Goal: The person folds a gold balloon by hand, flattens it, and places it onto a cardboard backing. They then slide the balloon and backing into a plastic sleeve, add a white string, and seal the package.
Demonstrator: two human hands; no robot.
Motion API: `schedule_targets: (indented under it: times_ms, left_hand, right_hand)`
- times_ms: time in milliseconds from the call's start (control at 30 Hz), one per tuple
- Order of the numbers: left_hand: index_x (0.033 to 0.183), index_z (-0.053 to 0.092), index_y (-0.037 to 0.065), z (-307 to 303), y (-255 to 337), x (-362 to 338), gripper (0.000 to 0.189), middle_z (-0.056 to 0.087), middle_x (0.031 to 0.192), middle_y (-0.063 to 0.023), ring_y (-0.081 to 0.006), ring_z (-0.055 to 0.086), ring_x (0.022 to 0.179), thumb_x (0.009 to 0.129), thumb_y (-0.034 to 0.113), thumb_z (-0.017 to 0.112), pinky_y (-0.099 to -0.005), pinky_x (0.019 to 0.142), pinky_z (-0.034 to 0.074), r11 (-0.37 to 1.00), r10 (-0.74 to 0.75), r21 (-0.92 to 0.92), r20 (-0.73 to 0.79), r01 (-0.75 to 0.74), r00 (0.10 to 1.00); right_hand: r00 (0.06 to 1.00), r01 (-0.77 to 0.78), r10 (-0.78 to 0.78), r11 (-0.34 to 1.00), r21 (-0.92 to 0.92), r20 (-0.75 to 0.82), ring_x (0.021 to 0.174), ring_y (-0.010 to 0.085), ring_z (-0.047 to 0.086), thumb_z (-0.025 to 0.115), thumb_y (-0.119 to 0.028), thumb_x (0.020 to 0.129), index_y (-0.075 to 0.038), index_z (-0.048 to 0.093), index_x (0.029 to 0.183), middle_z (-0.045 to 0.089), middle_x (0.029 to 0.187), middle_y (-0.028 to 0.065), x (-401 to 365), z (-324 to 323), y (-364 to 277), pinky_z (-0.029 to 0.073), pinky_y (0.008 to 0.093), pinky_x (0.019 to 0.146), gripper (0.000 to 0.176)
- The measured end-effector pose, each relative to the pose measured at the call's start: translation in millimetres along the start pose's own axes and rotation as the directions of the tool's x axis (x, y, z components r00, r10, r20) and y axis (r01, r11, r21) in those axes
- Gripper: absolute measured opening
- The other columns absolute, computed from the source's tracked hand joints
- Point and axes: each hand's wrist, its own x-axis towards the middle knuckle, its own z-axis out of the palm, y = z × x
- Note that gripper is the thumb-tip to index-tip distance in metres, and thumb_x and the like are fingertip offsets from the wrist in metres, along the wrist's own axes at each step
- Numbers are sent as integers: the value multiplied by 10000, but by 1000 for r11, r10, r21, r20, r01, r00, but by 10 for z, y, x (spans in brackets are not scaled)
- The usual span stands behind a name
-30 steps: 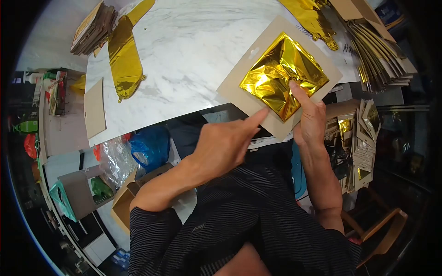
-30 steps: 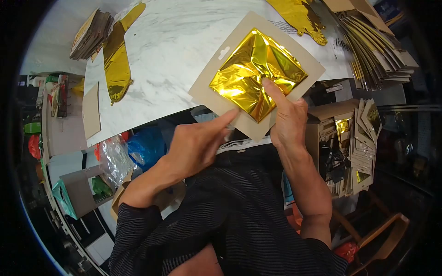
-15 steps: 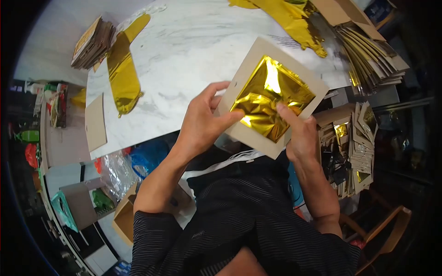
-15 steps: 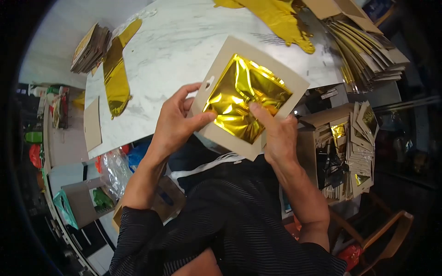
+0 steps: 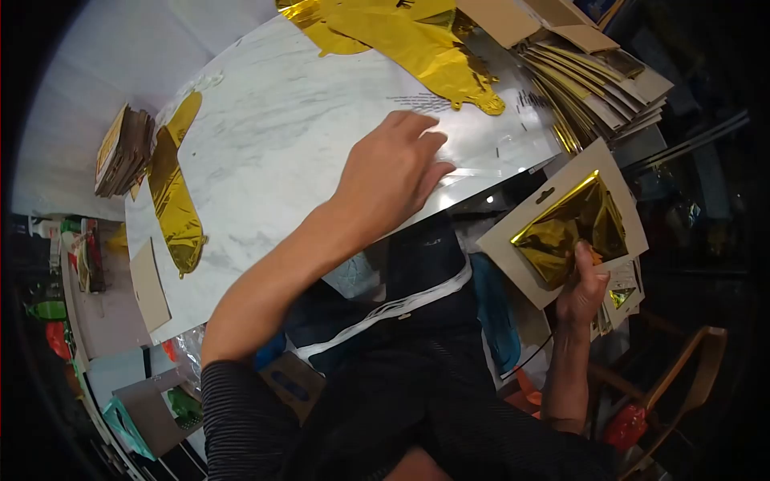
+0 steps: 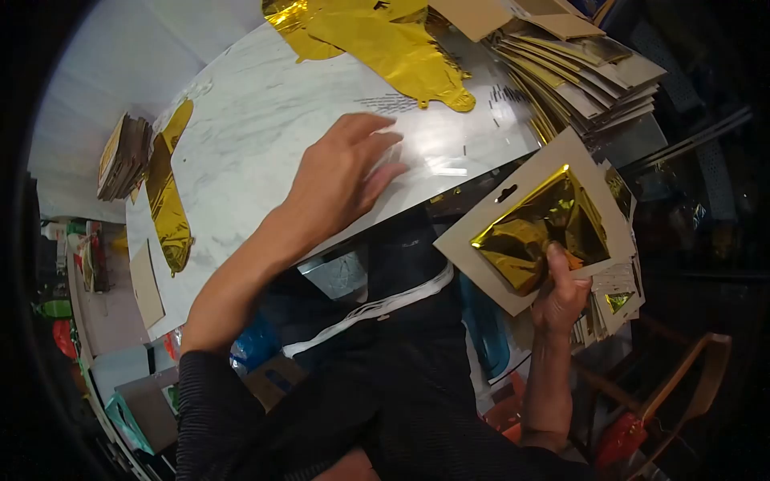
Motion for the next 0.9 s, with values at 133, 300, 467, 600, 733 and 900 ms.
schedule_targets:
  times_ms: [133, 300, 467, 600, 733, 900]
  left_hand:
    - [889, 702, 10, 371, -135, 172, 168, 687, 938, -129, -319, 680, 974, 896, 176, 722, -429, 771, 598, 981, 15, 186, 248, -63, 969]
    - [907, 702, -3, 399, -95, 277, 125, 694, 964, -144, -322, 686, 1007, 859, 112, 687, -424, 743, 609, 928, -72, 367, 342, -62, 937]
    - [1126, 715, 3, 287, -155, 306, 231, 716, 1179, -147, -324, 686, 1117, 921, 105, 684, -449, 812, 615, 945, -128, 326, 378, -2, 917]
    - [1069, 702, -15, 241, -145, 281, 205, 708, 1126, -168, -340, 676, 1104, 901, 100, 676, -425, 838, 615, 949, -49, 307, 365, -71, 930]
    - [965, 698, -28, 347, -217, 273, 131, 703, 1056, -177, -338, 673, 1076, 886, 67, 653, -410, 854, 611, 915, -22, 374, 423, -153, 906]
    - [1057, 704, -17, 348, -340, 316, 185, 709, 1130, -168, -339, 671, 1102, 889, 46, 658, -421, 918, 593, 935, -48, 340, 403, -100, 914]
  right_hand:
    - [997, -42, 43, 999, 6, -60, 1187, 186, 658, 675, -36, 994, -21, 560, 1420, 666, 1325, 86, 19, -130, -8, 512, 364, 1071, 442]
    - [995, -90, 92, 994, 58, -32, 1218, 186, 648, 692, -18, 979, -28, 542, 1443, 653, 1360, 86, 69, -104, 109, 498, 361, 1099, 488]
    - [993, -118, 119, 990, 80, -1, 1214, 187, 649, 707, -3, 968, -26, 536, 1454, 657, 1354, 85, 122, -10, 164, 495, 361, 1108, 516]
    - [989, -145, 141, 983, 110, 45, 1223, 189, 646, 712, 7, 965, -25, 530, 1464, 655, 1366, 88, 106, 66, 153, 494, 370, 1116, 532]
    - [984, -169, 161, 979, 113, 82, 1214, 192, 650, 709, 23, 958, -23, 533, 1462, 659, 1365, 87, 43, 94, 190, 496, 377, 1114, 536]
    - [978, -194, 180, 972, 132, 109, 1200, 194, 661, 707, 35, 952, -25, 541, 1457, 672, 1348, 86, -25, 112, 209, 501, 380, 1109, 535]
